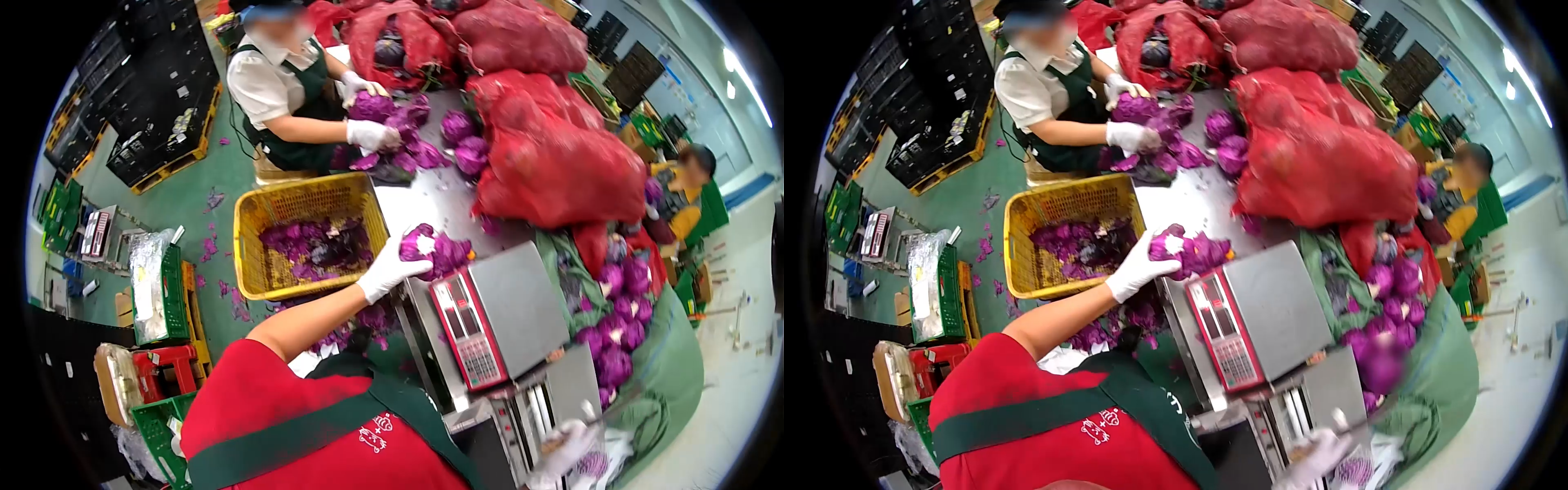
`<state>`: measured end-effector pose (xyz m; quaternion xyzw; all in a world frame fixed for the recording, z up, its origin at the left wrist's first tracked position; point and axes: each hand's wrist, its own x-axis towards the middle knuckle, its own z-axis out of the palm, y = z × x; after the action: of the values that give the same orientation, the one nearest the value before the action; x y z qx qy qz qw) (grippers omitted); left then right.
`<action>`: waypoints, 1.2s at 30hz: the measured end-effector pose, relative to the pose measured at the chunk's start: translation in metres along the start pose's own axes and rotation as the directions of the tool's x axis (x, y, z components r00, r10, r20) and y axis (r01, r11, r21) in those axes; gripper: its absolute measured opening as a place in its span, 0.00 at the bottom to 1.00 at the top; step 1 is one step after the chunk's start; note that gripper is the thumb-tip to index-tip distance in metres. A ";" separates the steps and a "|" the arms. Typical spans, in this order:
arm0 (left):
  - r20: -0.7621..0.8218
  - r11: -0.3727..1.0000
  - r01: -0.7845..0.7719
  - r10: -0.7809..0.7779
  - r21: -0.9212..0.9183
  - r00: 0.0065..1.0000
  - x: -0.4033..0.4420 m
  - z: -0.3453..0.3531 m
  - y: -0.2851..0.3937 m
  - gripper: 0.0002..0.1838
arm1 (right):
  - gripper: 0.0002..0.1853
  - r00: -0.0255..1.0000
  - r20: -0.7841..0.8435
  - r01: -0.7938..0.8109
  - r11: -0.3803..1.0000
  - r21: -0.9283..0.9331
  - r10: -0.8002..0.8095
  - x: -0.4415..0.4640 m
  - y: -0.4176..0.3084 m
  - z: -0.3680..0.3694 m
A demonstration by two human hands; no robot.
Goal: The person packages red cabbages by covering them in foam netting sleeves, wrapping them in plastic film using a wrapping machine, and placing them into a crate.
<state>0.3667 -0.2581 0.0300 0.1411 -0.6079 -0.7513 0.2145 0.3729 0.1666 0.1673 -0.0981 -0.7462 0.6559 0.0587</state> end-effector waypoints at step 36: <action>0.101 0.936 0.106 -0.147 0.336 0.984 0.114 -0.081 -0.075 0.51 | 0.25 0.604 0.784 0.577 0.600 -0.555 0.145 0.078 0.108 0.435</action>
<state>0.2947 -0.3708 -0.0554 0.1669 -0.7266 -0.6588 0.1008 0.2100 -0.2233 -0.0006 0.2779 -0.9054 0.2323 -0.2216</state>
